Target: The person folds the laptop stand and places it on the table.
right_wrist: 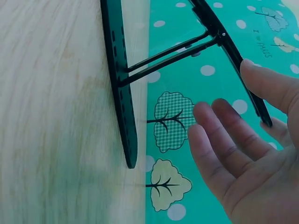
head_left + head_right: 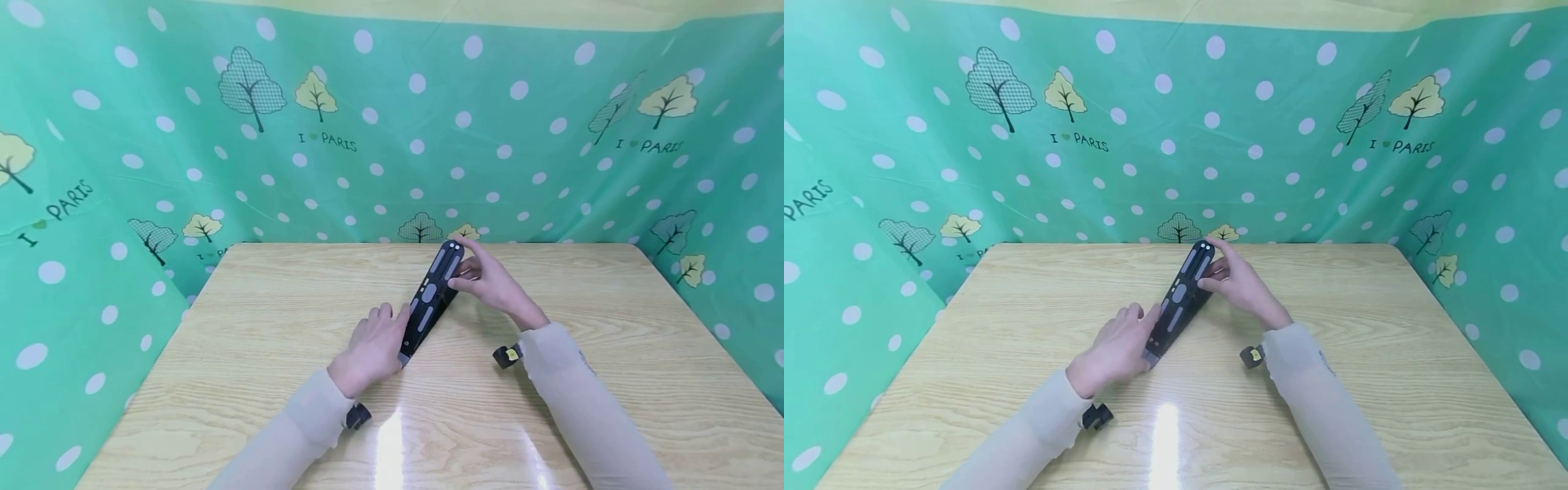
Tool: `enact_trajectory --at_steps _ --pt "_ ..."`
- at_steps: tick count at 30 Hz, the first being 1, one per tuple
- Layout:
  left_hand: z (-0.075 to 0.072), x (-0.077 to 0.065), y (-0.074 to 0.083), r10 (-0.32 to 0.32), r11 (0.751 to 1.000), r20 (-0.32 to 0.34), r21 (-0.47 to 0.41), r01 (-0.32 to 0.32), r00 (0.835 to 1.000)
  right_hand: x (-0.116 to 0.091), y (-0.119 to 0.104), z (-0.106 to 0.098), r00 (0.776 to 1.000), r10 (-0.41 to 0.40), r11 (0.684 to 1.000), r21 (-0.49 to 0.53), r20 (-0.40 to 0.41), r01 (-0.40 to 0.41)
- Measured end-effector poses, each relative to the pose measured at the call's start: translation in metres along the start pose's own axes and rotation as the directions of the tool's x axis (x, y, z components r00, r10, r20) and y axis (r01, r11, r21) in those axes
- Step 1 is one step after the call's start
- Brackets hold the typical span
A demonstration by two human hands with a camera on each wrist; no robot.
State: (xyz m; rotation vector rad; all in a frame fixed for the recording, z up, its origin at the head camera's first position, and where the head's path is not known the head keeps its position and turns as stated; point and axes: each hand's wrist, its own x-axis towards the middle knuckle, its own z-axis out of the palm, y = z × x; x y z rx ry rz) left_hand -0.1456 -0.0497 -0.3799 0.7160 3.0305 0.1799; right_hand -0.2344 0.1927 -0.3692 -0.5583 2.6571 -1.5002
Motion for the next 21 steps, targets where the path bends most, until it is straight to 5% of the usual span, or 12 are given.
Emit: enact_trajectory --at_steps 13,21 --pt "-0.003 0.005 -0.017 0.002 0.986 0.108 -0.163 0.016 0.994 0.0 -0.003 0.001 0.997 0.021 0.993 -0.111 -0.07 -0.028" --pt "-0.005 0.007 -0.022 0.01 0.989 0.121 -0.151 0.009 0.993 -0.004 -0.008 -0.001 0.998 -0.01 0.976 -0.216 -0.07 -0.005"
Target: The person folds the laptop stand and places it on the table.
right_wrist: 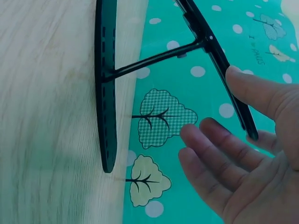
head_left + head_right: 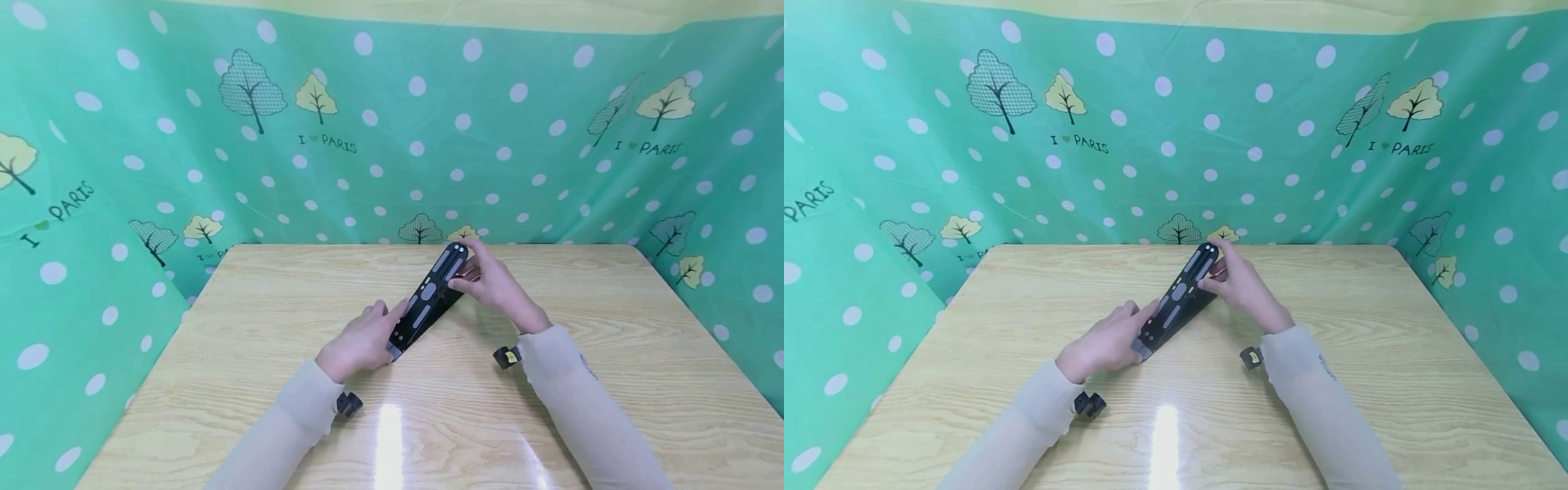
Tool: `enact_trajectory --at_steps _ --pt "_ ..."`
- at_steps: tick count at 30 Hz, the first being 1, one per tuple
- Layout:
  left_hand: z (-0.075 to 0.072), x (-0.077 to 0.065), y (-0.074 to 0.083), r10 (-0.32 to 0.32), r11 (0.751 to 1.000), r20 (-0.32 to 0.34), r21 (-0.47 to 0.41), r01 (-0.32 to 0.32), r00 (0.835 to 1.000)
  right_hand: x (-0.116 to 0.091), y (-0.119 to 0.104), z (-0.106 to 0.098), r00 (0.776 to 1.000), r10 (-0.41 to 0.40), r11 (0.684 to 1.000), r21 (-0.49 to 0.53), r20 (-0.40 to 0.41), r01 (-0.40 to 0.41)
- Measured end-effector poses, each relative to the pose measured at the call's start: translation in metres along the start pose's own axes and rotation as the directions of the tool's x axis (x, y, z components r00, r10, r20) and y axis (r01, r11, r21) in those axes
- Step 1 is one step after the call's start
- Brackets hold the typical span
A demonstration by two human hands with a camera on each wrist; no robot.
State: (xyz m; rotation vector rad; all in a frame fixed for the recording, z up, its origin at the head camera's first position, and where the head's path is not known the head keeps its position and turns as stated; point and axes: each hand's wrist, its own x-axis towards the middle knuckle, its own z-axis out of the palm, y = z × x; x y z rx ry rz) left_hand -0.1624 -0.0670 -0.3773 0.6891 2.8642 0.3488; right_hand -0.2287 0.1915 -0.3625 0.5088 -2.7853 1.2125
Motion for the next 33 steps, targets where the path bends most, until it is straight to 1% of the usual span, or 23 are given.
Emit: enact_trajectory --at_steps 4,8,15,20,25,29,33 --pt "-0.001 -0.001 -0.001 -0.027 0.999 -0.009 0.032 0.028 1.0 -0.001 0.002 -0.003 1.0 0.003 1.0 -0.014 0.023 -0.003" --pt "-0.002 -0.002 0.0 -0.06 0.997 -0.014 0.048 0.061 0.998 -0.001 0.004 -0.004 1.0 0.013 1.0 -0.005 0.014 -0.013" --pt "-0.001 0.0 -0.001 -0.068 0.997 -0.015 0.045 0.068 0.998 0.0 0.004 -0.005 1.0 0.014 1.0 -0.005 -0.011 -0.015" --pt "0.001 0.002 -0.007 -0.071 0.997 -0.015 0.032 0.071 0.997 0.0 0.002 -0.006 0.999 0.028 1.0 -0.002 -0.018 -0.028" --pt "0.0 0.004 -0.013 -0.064 0.998 -0.007 0.012 0.064 0.998 -0.001 0.001 -0.007 0.999 0.032 0.999 -0.013 -0.024 -0.033" --pt "-0.001 0.006 -0.018 -0.067 0.998 -0.019 0.002 0.068 0.998 -0.002 0.0 -0.007 0.999 0.016 0.999 -0.04 -0.032 -0.017" --pt "-0.001 0.009 -0.023 -0.092 0.996 -0.038 -0.009 0.092 0.995 -0.003 -0.003 -0.008 0.999 0.002 0.997 -0.08 -0.042 -0.005"
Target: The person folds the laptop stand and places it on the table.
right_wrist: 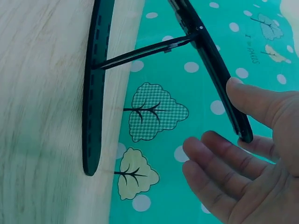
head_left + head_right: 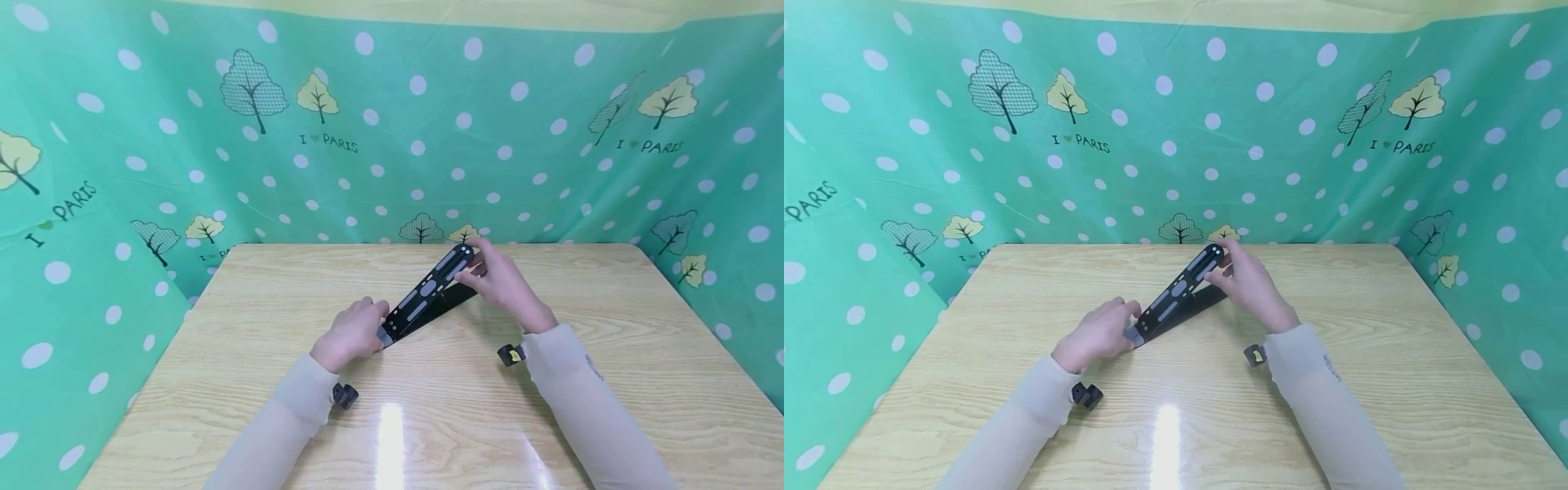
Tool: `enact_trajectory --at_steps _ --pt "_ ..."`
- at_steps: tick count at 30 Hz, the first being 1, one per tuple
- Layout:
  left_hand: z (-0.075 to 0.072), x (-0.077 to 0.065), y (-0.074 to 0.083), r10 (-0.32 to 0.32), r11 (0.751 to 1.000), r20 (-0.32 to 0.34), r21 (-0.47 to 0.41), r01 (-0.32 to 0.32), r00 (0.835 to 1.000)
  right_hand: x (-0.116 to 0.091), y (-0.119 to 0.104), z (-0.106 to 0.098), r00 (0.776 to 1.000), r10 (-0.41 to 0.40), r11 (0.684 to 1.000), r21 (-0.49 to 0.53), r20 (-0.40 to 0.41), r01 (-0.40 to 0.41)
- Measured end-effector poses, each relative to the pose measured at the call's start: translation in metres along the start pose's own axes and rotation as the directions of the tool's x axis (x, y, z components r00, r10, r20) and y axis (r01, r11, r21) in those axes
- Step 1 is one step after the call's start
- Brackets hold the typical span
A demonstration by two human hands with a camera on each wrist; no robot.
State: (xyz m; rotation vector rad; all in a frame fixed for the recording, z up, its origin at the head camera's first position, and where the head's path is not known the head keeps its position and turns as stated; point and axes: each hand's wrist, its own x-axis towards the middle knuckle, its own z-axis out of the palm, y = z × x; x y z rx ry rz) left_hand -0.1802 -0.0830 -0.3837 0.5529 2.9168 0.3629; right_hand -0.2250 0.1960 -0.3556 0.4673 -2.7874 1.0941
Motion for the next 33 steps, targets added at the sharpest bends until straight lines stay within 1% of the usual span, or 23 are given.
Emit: enact_trajectory --at_steps 5,8,12,19,23,30,33 --pt "-0.001 0.002 -0.005 -0.014 1.0 -0.024 -0.017 0.014 1.0 -0.002 -0.004 0.0 1.0 0.01 1.0 -0.017 -0.012 -0.01" --pt "-0.002 0.003 -0.007 -0.007 1.0 -0.032 -0.026 0.006 0.999 -0.004 -0.005 -0.002 1.0 0.028 0.999 -0.019 -0.013 -0.028" --pt "-0.001 0.005 -0.011 0.004 0.999 -0.033 -0.041 -0.006 0.999 -0.005 -0.008 -0.003 0.999 0.037 0.998 -0.042 -0.018 -0.038" --pt "-0.002 0.006 -0.017 -0.002 0.998 -0.026 -0.068 0.0 1.0 -0.007 -0.011 -0.003 0.999 0.043 0.997 -0.067 -0.018 -0.044" --pt "-0.002 0.006 -0.02 0.004 0.997 -0.03 -0.079 -0.007 1.0 -0.008 -0.014 -0.004 0.999 0.048 0.996 -0.078 -0.013 -0.049" --pt "0.0 0.008 -0.025 -0.008 0.997 -0.041 -0.072 0.005 0.999 -0.009 -0.017 -0.005 0.997 0.071 0.99 -0.122 -0.014 -0.072" --pt "0.001 0.009 -0.027 -0.005 0.997 -0.04 -0.08 0.002 0.999 -0.009 -0.016 -0.007 0.996 0.084 0.991 -0.107 0.006 -0.083"
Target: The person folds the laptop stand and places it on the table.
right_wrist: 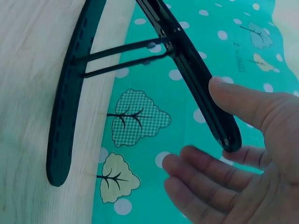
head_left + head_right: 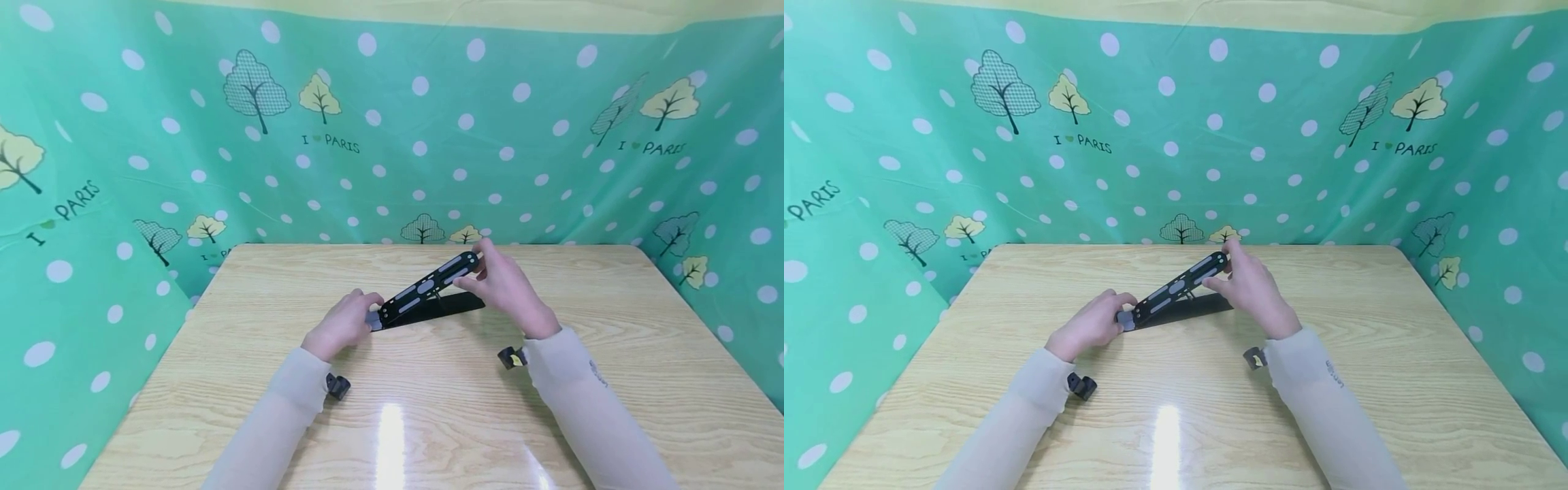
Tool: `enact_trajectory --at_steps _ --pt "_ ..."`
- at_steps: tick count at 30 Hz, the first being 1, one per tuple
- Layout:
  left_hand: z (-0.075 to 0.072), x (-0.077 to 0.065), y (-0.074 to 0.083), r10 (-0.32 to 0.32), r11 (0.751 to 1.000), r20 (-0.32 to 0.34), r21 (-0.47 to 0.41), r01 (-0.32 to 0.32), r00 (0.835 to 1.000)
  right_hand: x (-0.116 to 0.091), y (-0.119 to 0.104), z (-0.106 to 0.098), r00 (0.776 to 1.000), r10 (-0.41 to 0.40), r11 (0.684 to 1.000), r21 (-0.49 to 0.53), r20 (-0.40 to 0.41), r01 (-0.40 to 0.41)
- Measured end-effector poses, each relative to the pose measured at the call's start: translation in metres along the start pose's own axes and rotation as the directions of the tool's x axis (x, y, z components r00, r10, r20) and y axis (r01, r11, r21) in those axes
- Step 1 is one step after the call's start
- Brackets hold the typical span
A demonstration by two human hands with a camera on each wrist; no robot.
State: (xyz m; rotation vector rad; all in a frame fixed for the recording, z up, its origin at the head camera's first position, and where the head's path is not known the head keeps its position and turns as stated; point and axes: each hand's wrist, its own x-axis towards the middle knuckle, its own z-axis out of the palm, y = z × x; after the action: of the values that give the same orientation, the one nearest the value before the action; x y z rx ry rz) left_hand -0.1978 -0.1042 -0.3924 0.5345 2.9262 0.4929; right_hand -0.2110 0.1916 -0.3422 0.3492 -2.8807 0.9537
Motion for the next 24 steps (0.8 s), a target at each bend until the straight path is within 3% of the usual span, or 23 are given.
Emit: enact_trajectory --at_steps 5,10,15,24 --pt "-0.001 0.001 -0.006 -0.017 1.0 -0.003 0.0 0.017 1.0 0.004 0.011 -0.007 0.997 -0.069 0.995 0.069 0.019 0.067" --pt "-0.004 0.003 -0.01 -0.101 0.995 -0.005 -0.019 0.101 0.995 0.008 0.026 -0.014 0.987 -0.162 0.971 0.178 0.006 0.158" --pt "-0.007 0.003 -0.01 -0.154 0.988 -0.003 -0.027 0.154 0.988 0.011 0.035 -0.015 0.98 -0.193 0.946 0.274 0.041 0.175" --pt "-0.006 0.004 -0.01 -0.145 0.989 -0.003 -0.007 0.145 0.989 0.014 0.039 -0.014 0.973 -0.224 0.921 0.337 0.052 0.193"
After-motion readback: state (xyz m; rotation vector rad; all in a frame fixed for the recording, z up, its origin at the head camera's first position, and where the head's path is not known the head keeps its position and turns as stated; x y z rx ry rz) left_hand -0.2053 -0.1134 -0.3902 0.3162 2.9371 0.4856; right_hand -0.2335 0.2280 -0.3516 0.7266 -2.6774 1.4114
